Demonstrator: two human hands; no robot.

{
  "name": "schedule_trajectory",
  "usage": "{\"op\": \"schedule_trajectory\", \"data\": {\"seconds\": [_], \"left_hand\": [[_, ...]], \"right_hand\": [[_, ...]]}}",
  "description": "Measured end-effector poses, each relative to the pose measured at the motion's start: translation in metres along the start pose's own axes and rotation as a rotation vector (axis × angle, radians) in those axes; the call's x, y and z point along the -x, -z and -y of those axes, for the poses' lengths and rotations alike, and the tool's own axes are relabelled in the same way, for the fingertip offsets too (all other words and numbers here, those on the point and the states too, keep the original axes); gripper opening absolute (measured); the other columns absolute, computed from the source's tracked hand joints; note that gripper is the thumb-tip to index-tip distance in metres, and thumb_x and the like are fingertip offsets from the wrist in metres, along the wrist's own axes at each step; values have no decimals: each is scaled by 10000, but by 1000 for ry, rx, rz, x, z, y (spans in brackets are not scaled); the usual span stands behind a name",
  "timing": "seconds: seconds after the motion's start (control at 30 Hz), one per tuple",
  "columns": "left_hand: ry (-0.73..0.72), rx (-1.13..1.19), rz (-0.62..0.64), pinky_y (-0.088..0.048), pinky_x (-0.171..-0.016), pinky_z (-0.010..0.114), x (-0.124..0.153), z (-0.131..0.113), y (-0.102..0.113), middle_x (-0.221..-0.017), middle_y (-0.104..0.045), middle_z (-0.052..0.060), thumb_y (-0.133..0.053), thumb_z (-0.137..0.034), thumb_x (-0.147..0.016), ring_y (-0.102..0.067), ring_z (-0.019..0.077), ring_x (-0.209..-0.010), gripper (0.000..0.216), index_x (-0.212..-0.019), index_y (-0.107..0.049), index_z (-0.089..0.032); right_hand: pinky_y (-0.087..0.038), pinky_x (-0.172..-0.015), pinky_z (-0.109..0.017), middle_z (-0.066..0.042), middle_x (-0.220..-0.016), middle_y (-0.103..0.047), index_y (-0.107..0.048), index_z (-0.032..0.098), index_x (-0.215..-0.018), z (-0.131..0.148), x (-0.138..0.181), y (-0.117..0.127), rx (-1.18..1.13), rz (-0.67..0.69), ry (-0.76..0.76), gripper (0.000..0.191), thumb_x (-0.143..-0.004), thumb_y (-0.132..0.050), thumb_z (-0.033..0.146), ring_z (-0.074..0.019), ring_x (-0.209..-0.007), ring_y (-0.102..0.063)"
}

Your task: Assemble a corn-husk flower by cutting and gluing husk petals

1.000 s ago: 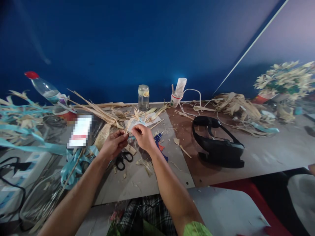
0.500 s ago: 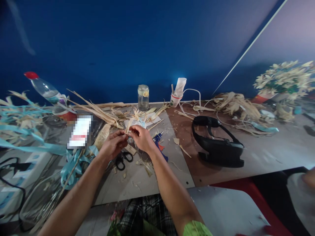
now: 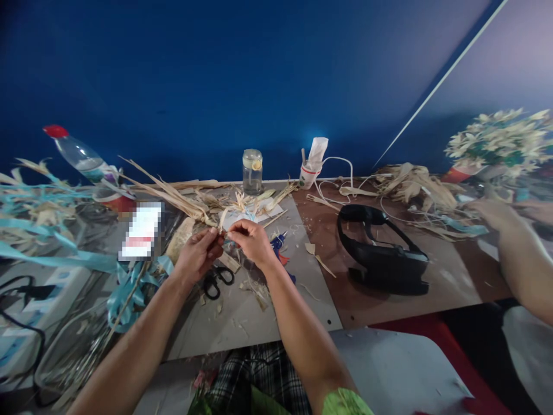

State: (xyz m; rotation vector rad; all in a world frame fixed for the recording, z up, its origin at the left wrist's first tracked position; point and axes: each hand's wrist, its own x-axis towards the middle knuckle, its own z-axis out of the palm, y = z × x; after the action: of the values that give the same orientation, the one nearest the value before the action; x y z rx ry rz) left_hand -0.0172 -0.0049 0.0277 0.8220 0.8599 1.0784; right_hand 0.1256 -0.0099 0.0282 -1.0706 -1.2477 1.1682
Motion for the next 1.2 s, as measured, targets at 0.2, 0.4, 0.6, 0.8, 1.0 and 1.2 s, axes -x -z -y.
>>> {"op": "schedule_trajectory", "data": {"seconds": [0.2,0.4,0.6,0.8,1.0,1.2], "left_hand": [[3,15,-15,-210,-369,156,-4,3,6,-556,-507,-25,-727,-379,-634,-311,-10,-360,307,-679,-586,-110],[45,55,15,-222,-369,163,-6,4,10,-572,-521,-13,-733,-389,-629,-305,-11,-368,328,-734,-636,-94],[76,73,40,-273,-404,158,-2,3,3,-571,-530,-12,-767,-352,-590,-353,3,-405,305,-711,-634,-106],[33,90,30,-246,-404,161,-2,1,4,-578,-520,-20,-757,-349,-608,-336,0,-402,297,-731,-633,-108],[12,89,54,-238,-412,168,-4,5,8,-619,-564,7,-716,-357,-666,-327,0,-404,297,-789,-645,-96],[-16,58,23,-219,-419,173,-2,4,5,-552,-494,-37,-747,-319,-624,-321,7,-403,286,-766,-616,-108]], "right_hand": [[-335,-509,-223,51,-528,-502,-589,176,-687,-2,-1,2,-253,-2,-49,103,-650,-655,246,-79,-489,-431],[-308,-480,-205,61,-546,-499,-586,174,-672,1,-1,5,-445,-10,-87,146,-610,-706,232,-50,-460,-400],[-285,-443,-187,65,-539,-515,-605,165,-661,-2,-1,-1,-611,47,-173,160,-586,-743,193,-24,-414,-364],[-305,-417,-188,48,-569,-579,-599,169,-692,-4,-1,-3,-589,52,-199,164,-616,-735,217,-35,-385,-426],[-307,-400,-183,37,-559,-597,-593,168,-710,-3,0,-5,-480,35,-176,171,-620,-719,241,-48,-382,-452],[-329,-425,-195,51,-536,-550,-570,167,-690,-6,-2,-7,-324,-58,-116,165,-641,-679,281,-55,-399,-448]]}}
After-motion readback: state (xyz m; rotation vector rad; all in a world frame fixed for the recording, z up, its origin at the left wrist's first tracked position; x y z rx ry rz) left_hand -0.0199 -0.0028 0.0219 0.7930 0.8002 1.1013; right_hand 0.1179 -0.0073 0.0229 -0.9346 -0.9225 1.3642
